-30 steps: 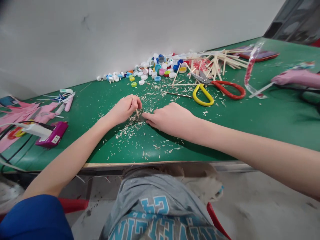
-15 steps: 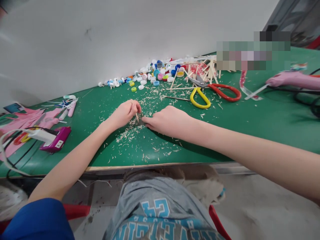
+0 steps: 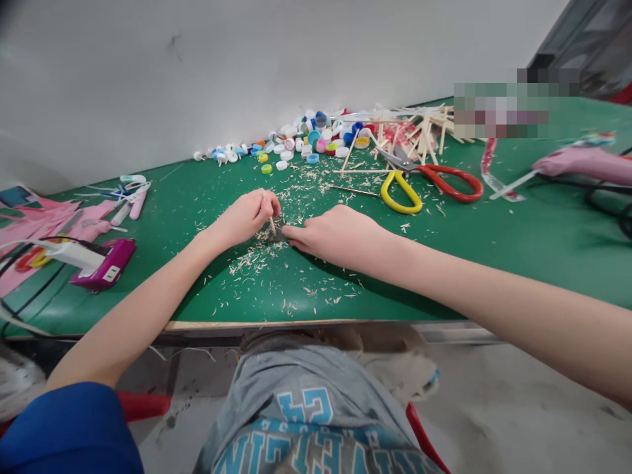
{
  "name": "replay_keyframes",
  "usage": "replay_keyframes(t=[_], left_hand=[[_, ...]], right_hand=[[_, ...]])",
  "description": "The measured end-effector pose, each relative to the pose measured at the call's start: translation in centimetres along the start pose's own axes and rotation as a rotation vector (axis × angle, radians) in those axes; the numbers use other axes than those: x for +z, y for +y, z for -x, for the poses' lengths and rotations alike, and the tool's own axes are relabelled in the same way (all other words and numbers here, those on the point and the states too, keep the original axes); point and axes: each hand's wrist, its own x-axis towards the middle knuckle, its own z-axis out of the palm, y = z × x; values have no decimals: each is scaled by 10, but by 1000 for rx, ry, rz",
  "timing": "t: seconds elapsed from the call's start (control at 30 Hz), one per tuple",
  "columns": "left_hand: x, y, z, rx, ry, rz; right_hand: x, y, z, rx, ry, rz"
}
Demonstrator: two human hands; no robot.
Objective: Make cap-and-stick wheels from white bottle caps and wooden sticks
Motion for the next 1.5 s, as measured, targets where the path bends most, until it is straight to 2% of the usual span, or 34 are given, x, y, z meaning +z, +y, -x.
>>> replay_keyframes(t=[0.3,0.5,0.67,0.9,1.07,1.23,1.37,1.5], left_hand=[[-1,0,0,8,3,-1],[2,-1,0,4,5,17],[1,2,0,13,3,13],[2,2,0,35,7,15],[3,1,-1,40,8,20],[3,0,-1,40,8,14],[4,-1,-1,41,10,16],[4,-2,-1,43,17,16]], right_hand=[[1,0,-1,70,73,19],[2,3,-4,45,40,-35],[-2,1,-2,31,-60,-40],[2,-1,-1,82,56,-12],[3,0,-1,35,-1,-35],[2,0,-1,105,48,3],[2,-2,-1,35,-4,-4],[-1,-1,-2,106,28,6]])
